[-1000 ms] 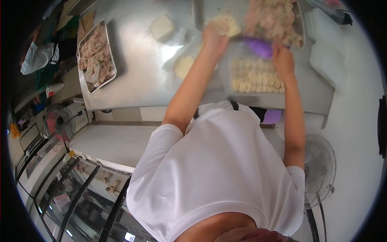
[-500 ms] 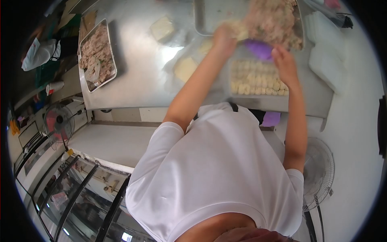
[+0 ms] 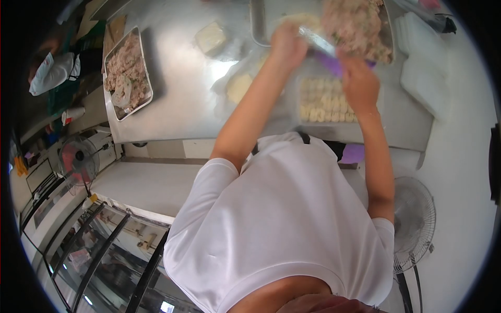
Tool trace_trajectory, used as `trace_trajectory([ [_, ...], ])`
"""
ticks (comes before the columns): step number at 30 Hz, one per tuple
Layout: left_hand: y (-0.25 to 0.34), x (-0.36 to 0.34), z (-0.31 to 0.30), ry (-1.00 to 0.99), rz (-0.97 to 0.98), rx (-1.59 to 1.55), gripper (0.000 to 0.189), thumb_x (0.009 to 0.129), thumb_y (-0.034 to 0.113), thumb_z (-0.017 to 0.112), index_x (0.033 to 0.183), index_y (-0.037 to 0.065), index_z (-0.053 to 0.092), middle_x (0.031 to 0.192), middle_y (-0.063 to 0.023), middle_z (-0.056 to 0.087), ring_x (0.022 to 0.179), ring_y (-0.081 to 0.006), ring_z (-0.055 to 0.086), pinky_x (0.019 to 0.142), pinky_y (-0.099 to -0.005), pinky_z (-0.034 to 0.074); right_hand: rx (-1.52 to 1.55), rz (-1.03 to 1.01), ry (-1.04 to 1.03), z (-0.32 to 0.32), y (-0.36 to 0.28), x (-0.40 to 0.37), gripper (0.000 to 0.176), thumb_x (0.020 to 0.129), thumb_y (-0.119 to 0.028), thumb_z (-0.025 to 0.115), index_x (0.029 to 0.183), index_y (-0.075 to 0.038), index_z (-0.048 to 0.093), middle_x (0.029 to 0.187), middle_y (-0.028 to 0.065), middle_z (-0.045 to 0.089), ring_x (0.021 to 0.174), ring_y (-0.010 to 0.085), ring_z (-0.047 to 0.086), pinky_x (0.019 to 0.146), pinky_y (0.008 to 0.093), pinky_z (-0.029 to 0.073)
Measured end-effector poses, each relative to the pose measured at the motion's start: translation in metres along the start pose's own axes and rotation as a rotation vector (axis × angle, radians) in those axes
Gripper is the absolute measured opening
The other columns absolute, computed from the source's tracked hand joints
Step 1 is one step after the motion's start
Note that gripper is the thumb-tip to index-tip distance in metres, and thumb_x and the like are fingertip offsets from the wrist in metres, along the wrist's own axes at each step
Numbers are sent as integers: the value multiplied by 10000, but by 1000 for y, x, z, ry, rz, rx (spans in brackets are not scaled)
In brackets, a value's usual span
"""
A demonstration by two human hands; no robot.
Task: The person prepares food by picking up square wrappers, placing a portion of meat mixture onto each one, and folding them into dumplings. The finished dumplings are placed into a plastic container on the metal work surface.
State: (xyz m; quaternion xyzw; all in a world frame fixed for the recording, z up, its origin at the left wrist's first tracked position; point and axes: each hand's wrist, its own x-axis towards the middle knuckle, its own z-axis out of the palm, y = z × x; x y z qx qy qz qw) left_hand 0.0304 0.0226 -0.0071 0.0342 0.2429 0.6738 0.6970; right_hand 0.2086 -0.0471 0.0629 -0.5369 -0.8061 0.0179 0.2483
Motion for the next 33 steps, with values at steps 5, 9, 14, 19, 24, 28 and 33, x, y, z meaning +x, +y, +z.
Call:
trace_trajectory([
  [5,24,-37,19,-60,-101,-114,329,968,154,406,1246,-9,473,1162,-160,583,1003,-295,591,888,-400,488,50,3,-9,-8,1,7,260,870,-127,637,1115,-185,699,821,1,618,666,219,597,573,312,469],
  [9,65,-41,4,-558,176,908,535,819,185,646,1303,66,451,1132,-117,576,955,-263,590,839,-372,491,443,56,-17,-29,2,9,271,865,-76,646,1120,-147,701,787,35,592,630,192,546,568,281,444],
  [14,81,-47,19,-599,405,1460,468,680,186,754,1104,45,614,984,-125,627,845,-247,595,734,-361,487,476,-97,-61,-27,-1,9,301,862,-34,637,1142,-131,687,776,46,583,622,182,522,553,273,429],
  [19,83,-53,48,-625,388,1683,441,682,203,776,1065,40,631,891,-153,654,792,-302,610,723,-367,490,308,-167,-59,-38,4,13,306,858,-53,631,1144,-148,681,791,23,598,629,192,560,530,290,438],
  [24,70,-51,39,-594,364,1888,376,739,233,742,1043,40,635,905,-166,660,834,-315,627,721,-383,489,-88,-270,-164,-73,5,30,280,873,-118,620,1143,-154,680,829,13,634,714,215,621,577,293,476],
  [28,66,-44,11,-478,294,1622,281,862,276,636,1024,46,642,876,-118,667,826,-256,627,713,-368,483,204,-83,-230,-104,33,46,268,889,-121,614,1149,-130,676,905,36,681,759,193,639,665,276,492],
  [33,48,-51,16,-152,-59,359,288,938,292,567,975,13,628,858,-77,657,771,-183,584,668,-340,464,433,242,-103,-15,72,23,260,915,-162,603,1164,-124,668,976,85,702,780,151,626,740,280,488],
])
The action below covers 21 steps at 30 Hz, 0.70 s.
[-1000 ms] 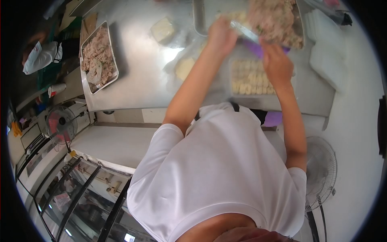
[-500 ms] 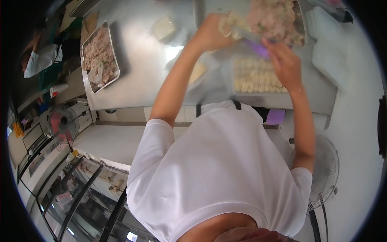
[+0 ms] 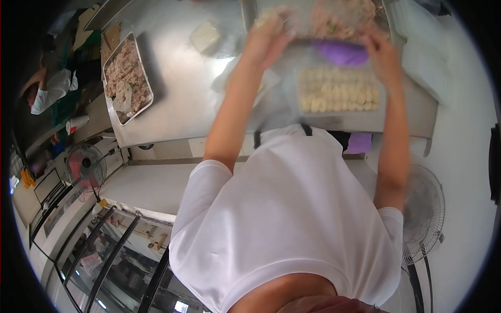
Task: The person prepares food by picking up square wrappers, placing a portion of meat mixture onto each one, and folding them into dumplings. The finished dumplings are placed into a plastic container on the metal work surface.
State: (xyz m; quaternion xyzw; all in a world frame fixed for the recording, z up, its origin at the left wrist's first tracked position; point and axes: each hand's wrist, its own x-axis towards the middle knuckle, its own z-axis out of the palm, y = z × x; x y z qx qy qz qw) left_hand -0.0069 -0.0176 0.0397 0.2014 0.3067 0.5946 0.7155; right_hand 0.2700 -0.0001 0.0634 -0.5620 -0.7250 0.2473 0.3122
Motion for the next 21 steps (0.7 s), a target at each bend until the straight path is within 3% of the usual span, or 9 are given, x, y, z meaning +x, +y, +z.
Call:
trace_trajectory([
  [2,-11,10,-23,-158,-36,-346,258,995,372,468,1017,151,599,1164,-38,595,982,-211,555,825,-368,472,-165,56,-34,47,44,-24,269,911,-178,609,1171,-141,669,957,83,698,752,176,621,732,293,490],
  [4,-3,5,-14,-159,-14,-455,268,992,382,471,939,144,583,1076,-33,596,937,-196,552,799,-353,470,-297,96,-68,70,55,-42,269,911,-185,609,1170,-151,672,948,82,695,735,185,617,724,298,490],
  [9,4,13,-28,-215,25,-547,361,985,425,473,776,135,526,892,-30,570,842,-174,537,739,-316,454,53,168,165,65,50,-79,286,891,-150,641,1175,-152,676,899,51,685,661,133,563,671,272,476],
  [12,-13,12,-44,-11,34,-300,401,983,456,464,763,127,526,862,-40,571,803,-186,528,716,-318,443,148,234,248,36,38,-97,300,890,-118,649,1189,-133,671,890,21,682,679,80,544,670,226,465],
  [14,-29,9,-46,97,91,288,436,971,497,465,753,123,515,855,-37,563,803,-201,530,725,-349,449,197,311,299,18,39,-113,296,899,-108,641,1194,-111,666,898,14,677,707,67,546,682,213,462],
  [15,-38,5,-42,94,77,284,436,971,497,465,753,123,515,855,-37,563,803,-201,530,725,-349,449,268,354,340,13,39,-119,293,907,-98,634,1199,-89,661,906,6,672,734,53,548,693,200,460],
  [17,-53,-14,-28,43,-68,701,195,810,134,686,937,0,623,787,-34,617,664,-100,533,574,-264,442,287,364,385,2,41,-134,294,913,-88,627,1205,-78,656,907,6,664,751,50,548,705,195,457],
  [20,-81,-37,-31,-91,-168,1173,139,818,106,645,888,-3,595,707,-32,574,611,-86,481,543,-253,389,307,391,449,-9,45,-153,296,920,-77,620,1214,-53,646,901,0,649,772,44,545,723,188,450],
  [21,-95,-45,-33,-98,-173,1175,139,818,106,645,888,-3,595,707,-32,574,611,-86,481,543,-253,389,300,421,462,-10,46,-161,299,921,-75,620,1217,-39,640,894,-6,641,778,40,542,730,186,446],
])
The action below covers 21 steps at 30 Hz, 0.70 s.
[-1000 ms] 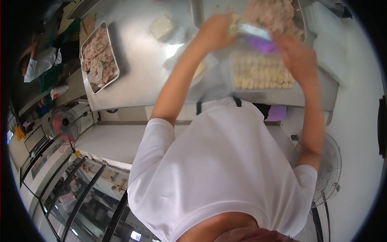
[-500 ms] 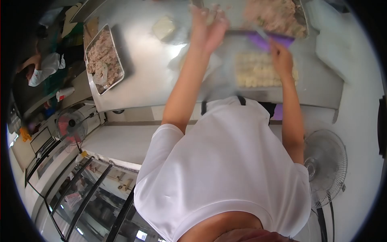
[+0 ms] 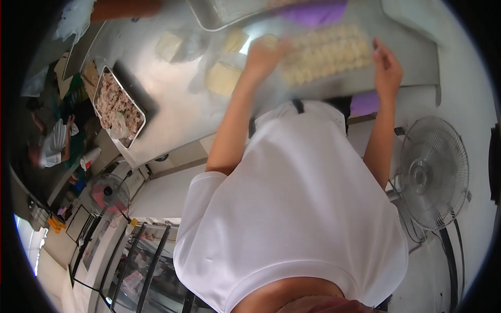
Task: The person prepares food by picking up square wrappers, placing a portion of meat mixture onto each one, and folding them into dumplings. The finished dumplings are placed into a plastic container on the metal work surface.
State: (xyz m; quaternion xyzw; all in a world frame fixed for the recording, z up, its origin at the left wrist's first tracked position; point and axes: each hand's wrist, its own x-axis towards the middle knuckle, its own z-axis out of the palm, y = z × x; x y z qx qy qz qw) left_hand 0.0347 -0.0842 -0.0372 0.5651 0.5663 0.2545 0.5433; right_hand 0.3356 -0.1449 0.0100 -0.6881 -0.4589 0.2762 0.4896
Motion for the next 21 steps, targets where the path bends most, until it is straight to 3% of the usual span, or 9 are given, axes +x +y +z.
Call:
trace_trajectory([
  [2,-10,-9,21,33,25,-156,142,819,95,627,907,-11,596,703,-42,576,619,-91,498,562,-246,396,1,34,6,-7,3,-8,298,918,-69,623,1214,-41,643,891,-12,636,779,35,538,730,180,439],
  [4,-11,-16,26,-1,-84,-90,208,805,70,604,979,-44,597,727,-61,589,628,-126,537,596,-269,440,5,65,8,-9,7,-14,298,915,-63,626,1211,-43,646,887,-17,631,780,30,533,729,173,432],
  [7,-23,-19,42,53,76,111,266,785,81,616,1011,-56,583,735,-103,610,661,-218,602,649,-331,490,-15,91,-8,-12,10,-20,295,911,-56,631,1205,-39,647,885,-26,623,775,23,524,717,165,423],
  [9,-18,-24,49,297,484,490,257,800,93,627,1007,-49,571,745,-158,629,684,-308,630,678,-389,511,64,56,-2,-12,12,-22,290,911,-56,631,1200,-34,648,877,-32,619,758,20,515,696,162,416],
  [10,-11,-27,50,294,489,491,257,800,93,627,1007,-49,571,745,-158,629,684,-308,630,678,-389,511,65,56,2,-12,12,-22,290,911,-56,631,1200,-34,648,877,-32,619,758,20,515,696,162,416],
  [12,0,-30,53,109,254,511,290,804,144,682,1024,-11,575,794,-170,657,719,-340,645,668,-411,513,53,69,-4,-14,12,-22,288,911,-52,629,1199,-35,649,867,-39,608,743,16,502,680,161,408],
  [15,-4,-23,62,7,302,708,315,783,190,736,1013,23,600,832,-139,675,737,-328,656,655,-407,518,41,28,-9,-15,11,-22,291,910,-49,628,1200,-40,649,858,-43,597,735,15,491,670,162,400],
  [18,-1,-24,62,-57,208,610,303,757,213,766,967,50,620,821,-122,676,753,-312,665,652,-403,517,43,37,-10,-17,5,-22,293,910,-49,628,1202,-43,648,855,-47,590,731,16,487,668,162,397],
  [21,-7,-26,51,-40,291,585,247,760,201,759,920,53,644,809,-118,679,743,-299,663,656,-392,519,37,51,-12,-21,6,-22,288,912,-55,627,1198,-43,650,858,-41,595,740,15,493,670,161,398],
])
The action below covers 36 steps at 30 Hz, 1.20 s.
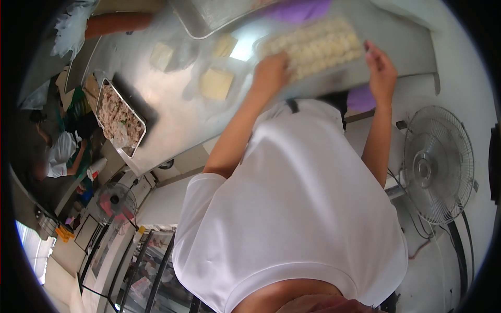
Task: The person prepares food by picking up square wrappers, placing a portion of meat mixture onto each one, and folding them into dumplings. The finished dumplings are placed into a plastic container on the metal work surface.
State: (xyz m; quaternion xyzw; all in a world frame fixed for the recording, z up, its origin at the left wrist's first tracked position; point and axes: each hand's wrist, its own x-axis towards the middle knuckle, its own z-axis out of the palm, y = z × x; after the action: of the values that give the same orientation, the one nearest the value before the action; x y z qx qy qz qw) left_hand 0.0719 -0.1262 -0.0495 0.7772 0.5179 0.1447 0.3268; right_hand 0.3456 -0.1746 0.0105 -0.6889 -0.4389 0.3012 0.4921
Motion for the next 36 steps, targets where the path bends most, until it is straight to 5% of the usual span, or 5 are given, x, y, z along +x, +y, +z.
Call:
trace_trajectory([
  [7,-5,2,3,-17,131,47,190,765,171,749,905,62,680,918,-76,692,789,-279,658,692,-371,525,48,-80,26,-7,12,3,309,915,-70,623,1223,-39,632,892,2,637,742,25,498,653,170,404],
  [10,0,-12,-30,232,109,38,178,769,96,731,936,64,677,896,-82,675,747,-257,644,670,-350,513,-37,15,17,-16,18,2,289,924,-121,623,1191,-13,642,1161,72,668,1001,98,599,917,233,445],
  [13,-29,-35,-66,437,-59,88,174,786,66,710,951,44,657,869,-105,657,697,-239,622,657,-336,497,-73,-32,44,-14,16,5,300,919,-131,631,1197,-18,643,1060,34,685,863,63,583,804,210,468],
  [18,-94,-81,-79,204,-393,329,199,821,191,663,934,30,630,899,-151,617,895,-341,594,775,-434,474,99,145,64,-7,23,4,334,909,-159,647,1225,-50,637,859,-19,625,672,26,470,596,175,390],
  [36,-100,-72,-65,221,-387,393,268,816,301,673,899,51,623,947,-150,618,884,-337,608,736,-431,496,154,207,-57,13,-4,4,334,918,-110,621,1242,-27,614,891,24,642,673,42,459,581,184,362],
])
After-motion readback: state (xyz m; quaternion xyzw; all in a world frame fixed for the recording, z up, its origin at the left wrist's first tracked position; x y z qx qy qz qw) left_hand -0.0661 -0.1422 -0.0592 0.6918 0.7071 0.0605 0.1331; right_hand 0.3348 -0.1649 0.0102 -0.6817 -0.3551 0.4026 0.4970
